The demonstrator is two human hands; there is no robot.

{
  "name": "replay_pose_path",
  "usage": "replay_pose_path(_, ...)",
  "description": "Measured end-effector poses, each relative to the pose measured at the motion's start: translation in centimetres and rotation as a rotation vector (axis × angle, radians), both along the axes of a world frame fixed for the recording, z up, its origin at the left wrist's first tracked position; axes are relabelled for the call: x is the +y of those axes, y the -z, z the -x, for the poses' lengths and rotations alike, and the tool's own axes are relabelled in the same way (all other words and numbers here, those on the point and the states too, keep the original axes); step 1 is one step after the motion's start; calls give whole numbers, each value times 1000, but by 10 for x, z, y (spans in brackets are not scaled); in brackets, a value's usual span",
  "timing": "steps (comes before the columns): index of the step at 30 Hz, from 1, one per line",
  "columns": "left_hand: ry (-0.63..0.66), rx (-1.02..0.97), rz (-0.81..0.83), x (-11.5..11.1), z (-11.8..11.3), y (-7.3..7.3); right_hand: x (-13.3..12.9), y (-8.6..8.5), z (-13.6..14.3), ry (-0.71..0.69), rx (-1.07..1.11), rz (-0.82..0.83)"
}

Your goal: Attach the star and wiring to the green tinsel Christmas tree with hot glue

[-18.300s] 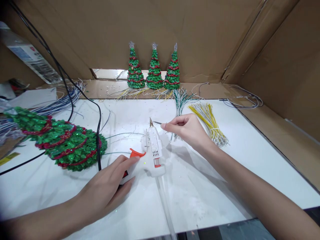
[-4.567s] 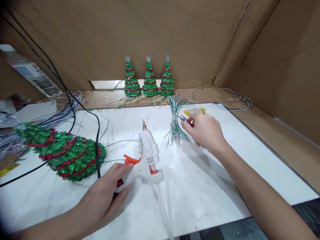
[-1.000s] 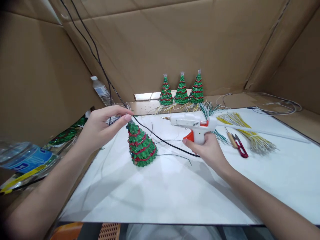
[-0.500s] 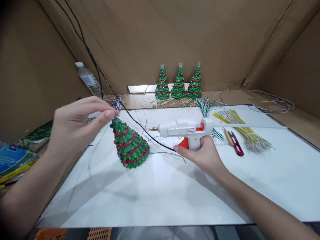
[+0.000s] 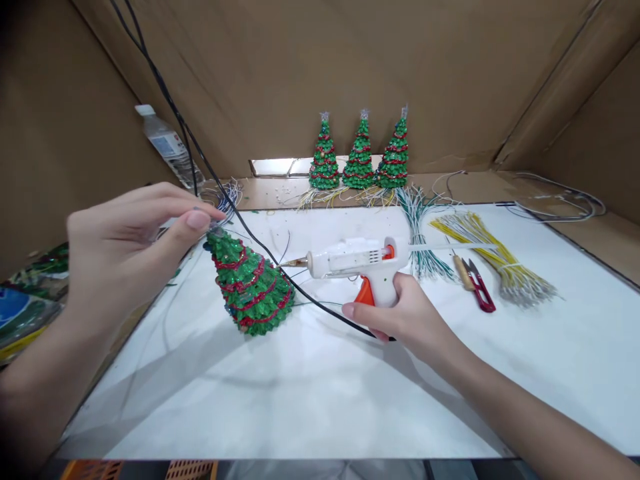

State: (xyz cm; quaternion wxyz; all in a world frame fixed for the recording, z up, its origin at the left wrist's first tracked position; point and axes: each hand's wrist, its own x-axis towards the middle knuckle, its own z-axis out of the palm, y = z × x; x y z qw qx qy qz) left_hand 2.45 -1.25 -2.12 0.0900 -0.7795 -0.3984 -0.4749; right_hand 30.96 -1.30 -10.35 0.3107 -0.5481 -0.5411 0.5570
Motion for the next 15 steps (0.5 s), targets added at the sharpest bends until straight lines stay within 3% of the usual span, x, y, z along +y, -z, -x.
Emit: replay_pose_path(15, -46, 13, -5, -2, -1, 0, 3, 4, 0, -149, 239, 144)
